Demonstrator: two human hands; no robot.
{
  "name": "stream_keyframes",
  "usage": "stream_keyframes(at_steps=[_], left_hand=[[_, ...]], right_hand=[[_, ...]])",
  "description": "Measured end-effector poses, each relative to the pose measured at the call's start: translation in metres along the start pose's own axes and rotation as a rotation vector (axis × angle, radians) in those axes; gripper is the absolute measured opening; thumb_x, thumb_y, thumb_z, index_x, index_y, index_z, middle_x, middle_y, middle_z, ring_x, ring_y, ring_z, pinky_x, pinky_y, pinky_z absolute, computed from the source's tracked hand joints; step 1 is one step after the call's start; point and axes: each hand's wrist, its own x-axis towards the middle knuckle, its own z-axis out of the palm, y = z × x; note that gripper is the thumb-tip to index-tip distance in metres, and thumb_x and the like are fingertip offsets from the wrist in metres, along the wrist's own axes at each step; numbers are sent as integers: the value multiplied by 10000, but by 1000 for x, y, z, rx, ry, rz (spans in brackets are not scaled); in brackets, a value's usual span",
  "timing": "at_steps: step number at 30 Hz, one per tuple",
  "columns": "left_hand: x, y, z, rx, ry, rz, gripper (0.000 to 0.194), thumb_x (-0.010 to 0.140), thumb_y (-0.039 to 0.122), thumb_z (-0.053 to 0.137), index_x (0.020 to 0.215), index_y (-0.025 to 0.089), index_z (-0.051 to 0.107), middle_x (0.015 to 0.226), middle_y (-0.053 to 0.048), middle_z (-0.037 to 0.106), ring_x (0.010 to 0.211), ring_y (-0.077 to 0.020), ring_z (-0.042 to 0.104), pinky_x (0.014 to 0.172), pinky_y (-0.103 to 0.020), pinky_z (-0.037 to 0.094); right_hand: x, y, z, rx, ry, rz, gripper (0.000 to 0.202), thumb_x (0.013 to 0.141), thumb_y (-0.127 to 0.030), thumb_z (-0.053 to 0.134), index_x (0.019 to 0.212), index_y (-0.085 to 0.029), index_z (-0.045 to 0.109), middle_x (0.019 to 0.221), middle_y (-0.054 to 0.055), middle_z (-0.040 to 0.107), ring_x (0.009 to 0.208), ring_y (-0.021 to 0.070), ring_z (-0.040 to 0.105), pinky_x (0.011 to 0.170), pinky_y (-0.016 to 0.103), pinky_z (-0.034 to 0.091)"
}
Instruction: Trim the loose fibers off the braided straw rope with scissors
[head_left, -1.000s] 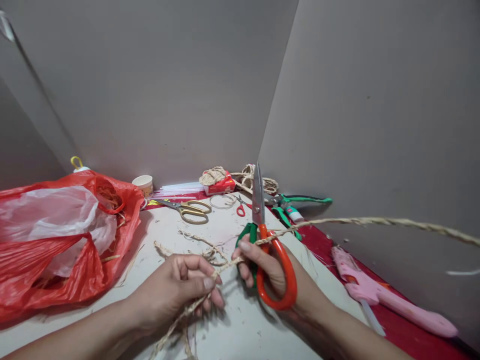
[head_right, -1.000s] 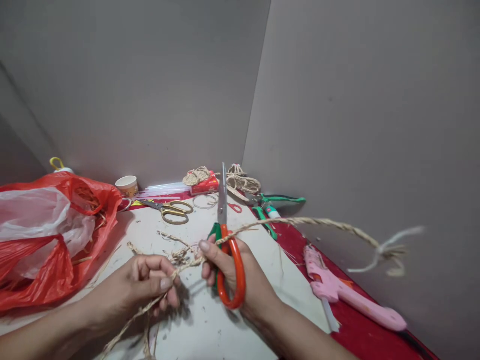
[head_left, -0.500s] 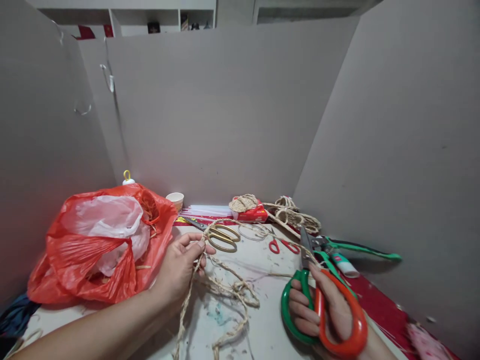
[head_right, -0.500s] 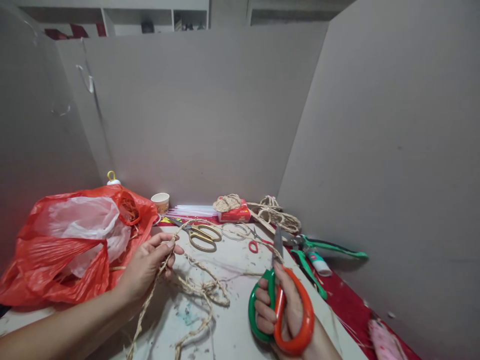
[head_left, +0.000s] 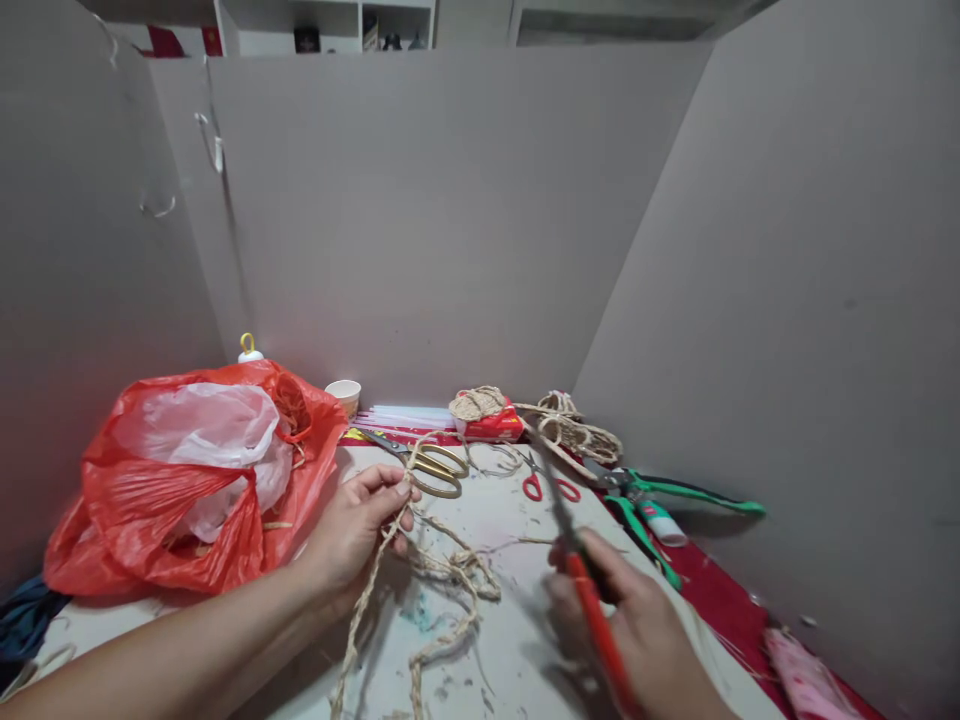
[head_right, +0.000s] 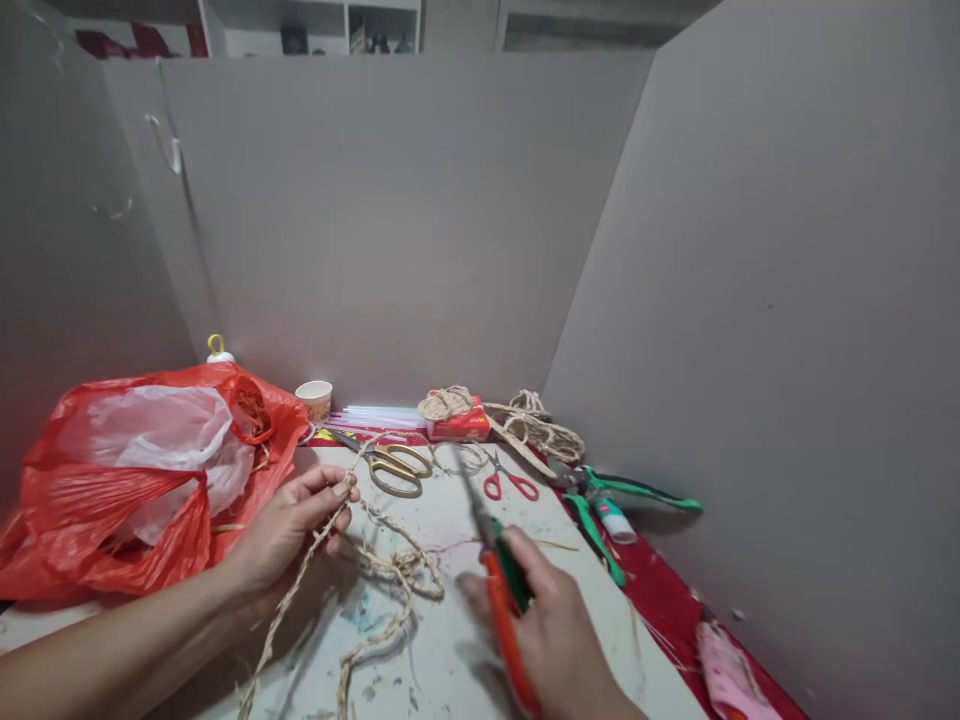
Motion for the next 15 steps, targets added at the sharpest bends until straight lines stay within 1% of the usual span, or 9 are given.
stream_keyframes(at_steps=[2,3,5,7,11,15], left_hand=[[-4,2,2,7,-23,-42,208,690,195,719,850,127,605,782,-5,584,512,-37,484,404,-142,407],[-5,3,2,13,-30,-64,224,682,179,724,870,121,618,797,-12,590,515,-35,492,407,-139,412],[-8,5,4,37,-37,-89,247,667,161,733,888,117,633,824,-19,599,523,-34,511,408,-135,418],[-10,4,6,79,-39,-81,236,667,172,738,872,124,633,840,-21,607,539,-43,535,389,-132,403],[-12,5,6,81,-18,-40,226,663,179,742,842,144,609,797,1,601,543,-51,552,402,-140,406],[-22,10,2,73,46,2,216,662,142,727,816,146,576,734,12,588,558,-60,577,438,-144,405]], right_hand=[[-2,0,-1,-277,-84,-186,293,691,-459,657,734,-224,488,549,-47,522,473,112,454,453,226,360],[-2,0,-2,-377,-101,-259,285,709,-460,639,743,-226,480,544,-47,527,471,117,460,460,230,348],[0,-1,-4,-509,-121,-332,278,746,-474,599,792,-227,480,566,-35,562,493,136,505,477,240,329],[3,-1,-5,-557,-138,-329,277,782,-481,558,856,-226,482,614,-17,604,538,160,559,499,248,324],[4,-3,-3,-552,-154,-270,268,824,-472,501,924,-226,467,691,9,650,625,199,619,534,260,323],[-2,-7,0,-559,-191,-277,284,837,-479,474,944,-216,469,756,41,679,697,230,646,553,271,325]])
